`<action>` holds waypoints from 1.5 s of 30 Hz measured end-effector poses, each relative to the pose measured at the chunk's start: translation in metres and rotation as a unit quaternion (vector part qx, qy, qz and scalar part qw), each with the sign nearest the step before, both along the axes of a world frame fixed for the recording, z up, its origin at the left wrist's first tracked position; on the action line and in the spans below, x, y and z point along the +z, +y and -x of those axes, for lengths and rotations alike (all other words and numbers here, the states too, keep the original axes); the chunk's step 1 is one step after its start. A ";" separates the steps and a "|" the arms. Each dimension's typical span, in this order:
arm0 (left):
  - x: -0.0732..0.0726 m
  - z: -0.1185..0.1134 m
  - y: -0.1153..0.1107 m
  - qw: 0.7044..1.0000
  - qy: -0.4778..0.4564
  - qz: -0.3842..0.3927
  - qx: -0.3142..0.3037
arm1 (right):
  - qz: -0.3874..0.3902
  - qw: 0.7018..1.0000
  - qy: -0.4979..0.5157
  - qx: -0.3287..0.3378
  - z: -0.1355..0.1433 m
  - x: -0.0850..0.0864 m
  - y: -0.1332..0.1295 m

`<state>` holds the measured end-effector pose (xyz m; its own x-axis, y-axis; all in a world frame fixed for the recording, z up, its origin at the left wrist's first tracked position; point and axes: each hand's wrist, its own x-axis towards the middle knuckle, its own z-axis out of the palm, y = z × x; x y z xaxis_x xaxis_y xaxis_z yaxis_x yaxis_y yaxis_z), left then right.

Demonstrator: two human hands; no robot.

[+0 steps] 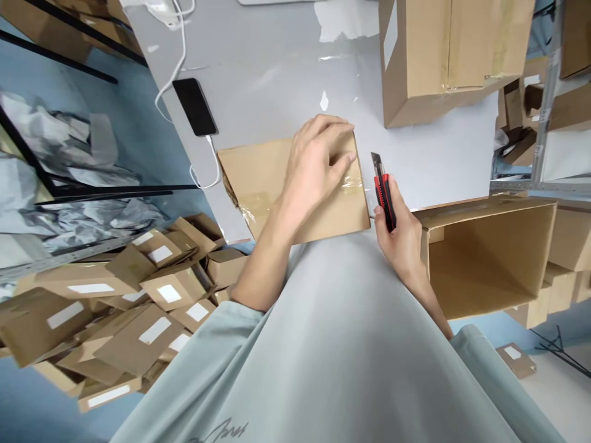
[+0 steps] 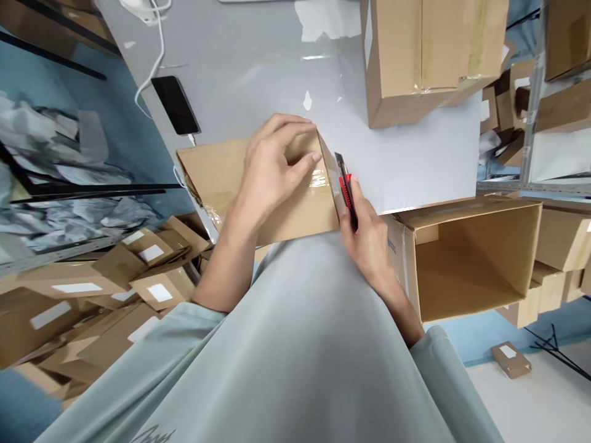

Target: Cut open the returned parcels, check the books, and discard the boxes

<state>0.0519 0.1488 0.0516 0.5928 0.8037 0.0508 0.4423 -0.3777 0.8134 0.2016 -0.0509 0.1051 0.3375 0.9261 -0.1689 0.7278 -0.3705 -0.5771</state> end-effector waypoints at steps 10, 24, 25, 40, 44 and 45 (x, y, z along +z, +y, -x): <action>-0.002 0.003 -0.005 0.999 -0.034 -0.015 -0.011 | 0.083 0.994 -0.060 0.039 0.019 0.030 0.002; 0.004 -0.001 -0.006 0.999 0.003 0.050 0.007 | 0.096 0.991 -0.079 0.043 0.046 0.053 0.015; 0.003 -0.002 -0.006 0.998 -0.004 0.056 0.012 | 0.109 0.989 -0.084 0.045 0.046 0.054 0.008; 0.027 0.106 -0.055 0.955 0.111 -0.110 0.254 | 0.012 0.988 0.035 -0.150 -0.029 0.023 0.004; -0.009 0.157 -0.058 0.927 0.143 -0.060 0.341 | 0.073 0.948 0.194 -0.241 -0.069 -0.122 0.046; -0.016 0.167 -0.056 0.921 0.146 -0.056 0.356 | 0.081 0.937 0.221 -0.260 -0.072 -0.150 0.054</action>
<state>-0.1155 0.0933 0.0358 -0.0819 0.9934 0.0800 0.8045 0.0185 0.5937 0.2732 0.0027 -0.0451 0.5990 0.6066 -0.5227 0.1287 -0.7172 -0.6848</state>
